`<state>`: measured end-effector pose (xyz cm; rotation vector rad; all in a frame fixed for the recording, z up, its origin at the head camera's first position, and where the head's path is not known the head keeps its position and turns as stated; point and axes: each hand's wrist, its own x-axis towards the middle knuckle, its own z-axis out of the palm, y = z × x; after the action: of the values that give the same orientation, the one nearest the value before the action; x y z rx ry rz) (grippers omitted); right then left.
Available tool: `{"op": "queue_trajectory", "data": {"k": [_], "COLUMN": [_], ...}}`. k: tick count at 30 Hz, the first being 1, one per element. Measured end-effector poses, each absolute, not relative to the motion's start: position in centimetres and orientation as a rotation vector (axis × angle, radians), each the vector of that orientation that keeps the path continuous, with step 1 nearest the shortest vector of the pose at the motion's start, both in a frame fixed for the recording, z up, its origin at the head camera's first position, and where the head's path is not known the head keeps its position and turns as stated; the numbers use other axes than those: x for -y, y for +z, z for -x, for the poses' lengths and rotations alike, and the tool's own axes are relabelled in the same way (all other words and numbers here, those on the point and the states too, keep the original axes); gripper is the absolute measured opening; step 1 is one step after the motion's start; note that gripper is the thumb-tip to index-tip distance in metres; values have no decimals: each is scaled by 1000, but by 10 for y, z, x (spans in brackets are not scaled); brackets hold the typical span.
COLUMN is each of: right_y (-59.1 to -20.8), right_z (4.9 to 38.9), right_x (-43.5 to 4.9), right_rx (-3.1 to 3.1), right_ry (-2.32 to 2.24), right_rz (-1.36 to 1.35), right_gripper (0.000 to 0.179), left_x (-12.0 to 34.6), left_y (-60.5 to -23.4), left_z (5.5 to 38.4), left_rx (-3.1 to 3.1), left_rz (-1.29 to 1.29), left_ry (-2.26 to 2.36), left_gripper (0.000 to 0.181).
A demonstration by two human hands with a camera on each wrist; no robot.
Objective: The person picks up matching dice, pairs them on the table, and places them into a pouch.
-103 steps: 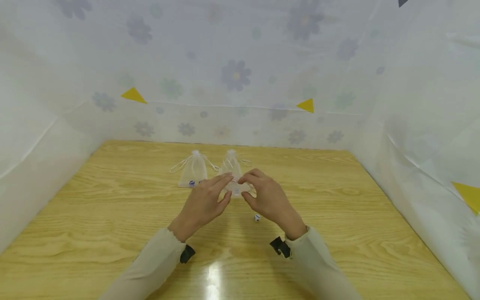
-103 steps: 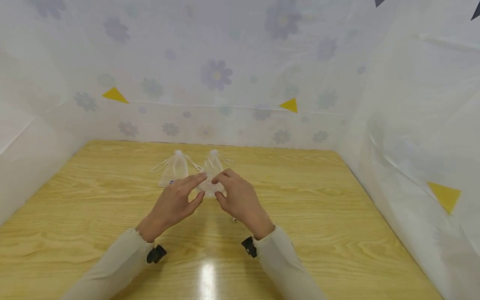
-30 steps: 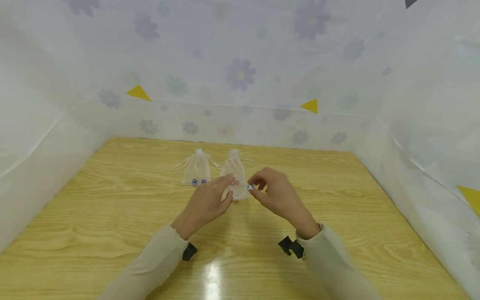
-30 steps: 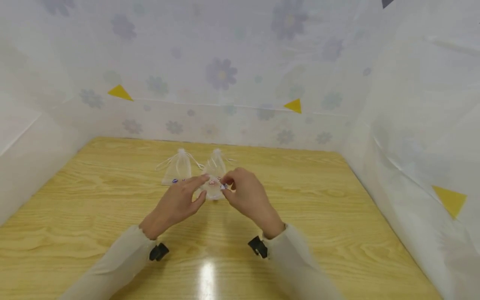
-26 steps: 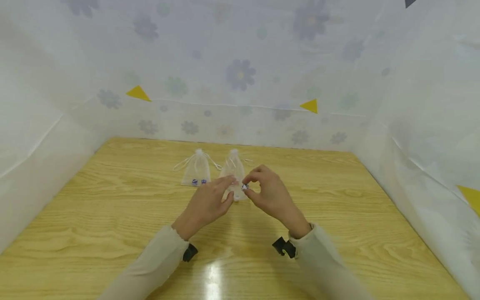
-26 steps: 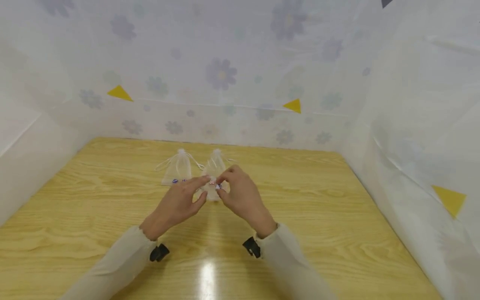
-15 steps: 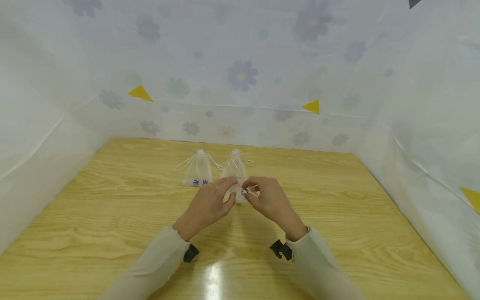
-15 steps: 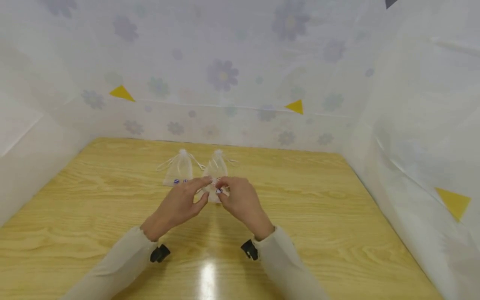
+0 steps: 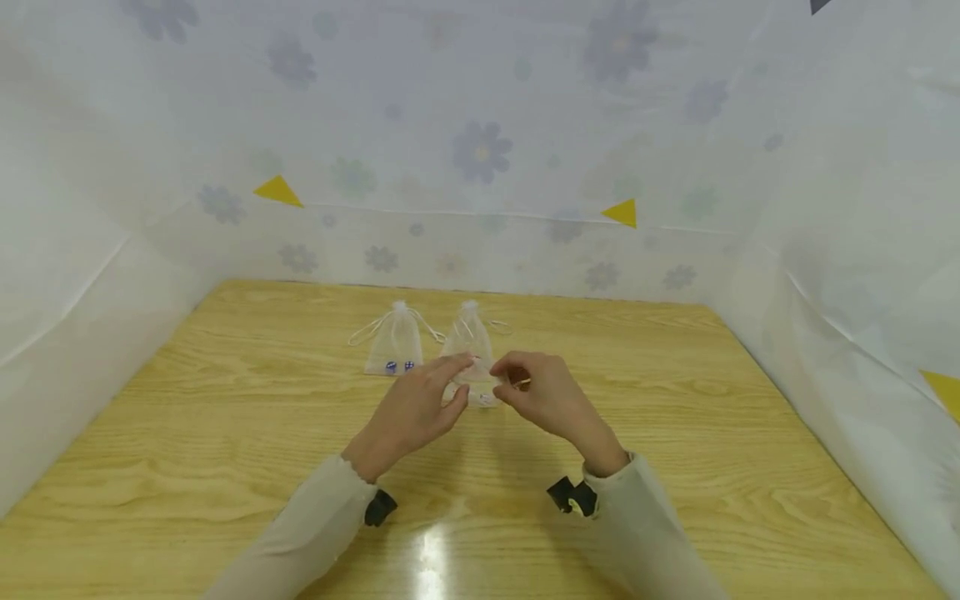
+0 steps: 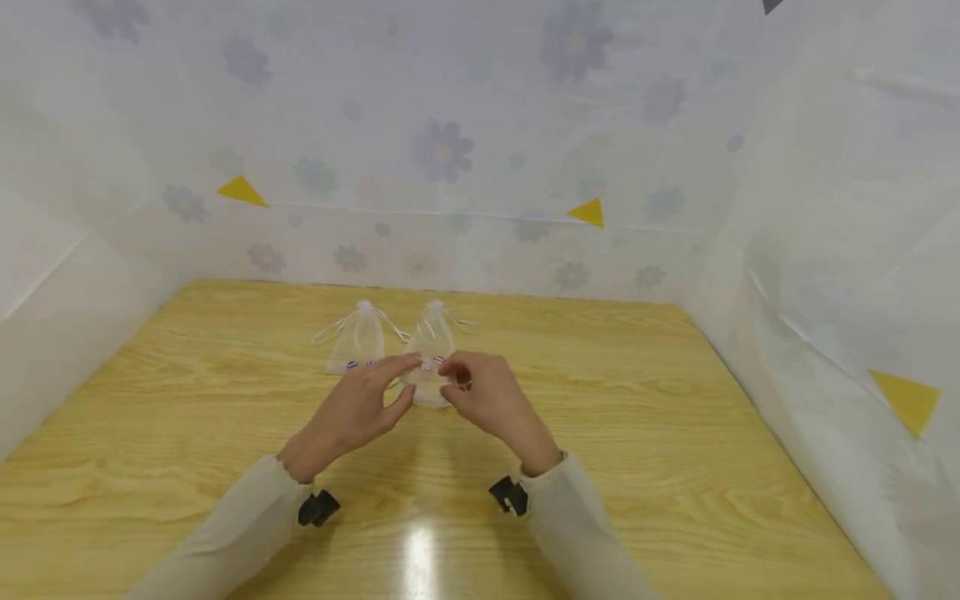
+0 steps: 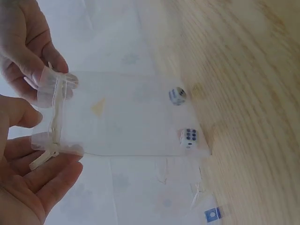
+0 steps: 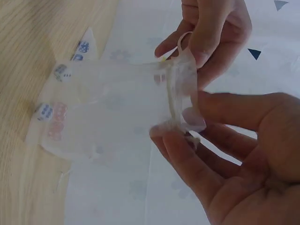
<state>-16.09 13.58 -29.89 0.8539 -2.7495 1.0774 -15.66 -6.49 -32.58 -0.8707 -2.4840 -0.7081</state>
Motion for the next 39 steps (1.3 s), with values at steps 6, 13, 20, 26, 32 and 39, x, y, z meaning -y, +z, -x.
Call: {"op": "queue_trajectory", "data": {"k": [6, 13, 20, 26, 32, 39], "right_y": [-297, -295, -296, -294, -285, -267], "right_z": [169, 170, 173, 177, 179, 185], "right_x": [-150, -155, -163, -181, -204, -223], "right_rx": [2746, 2713, 2707, 2771, 2824, 2826], "right_ry": [1162, 1049, 1004, 1025, 987, 917], "right_rz": [-864, -750, -686, -612, -482, -392], "right_gripper": [28, 17, 12, 8, 11, 16], "left_x": [74, 79, 80, 86, 99, 86], "left_y": [-322, -320, -323, -322, -320, -314], "left_z": [162, 166, 168, 172, 176, 182], "left_rx": [2534, 2538, 2452, 2447, 2518, 2577], "left_rz": [901, 899, 788, 693, 513, 576], "left_ry": [-880, -879, -804, -872, -963, -1019], "left_gripper": [34, 33, 11, 10, 13, 15]}}
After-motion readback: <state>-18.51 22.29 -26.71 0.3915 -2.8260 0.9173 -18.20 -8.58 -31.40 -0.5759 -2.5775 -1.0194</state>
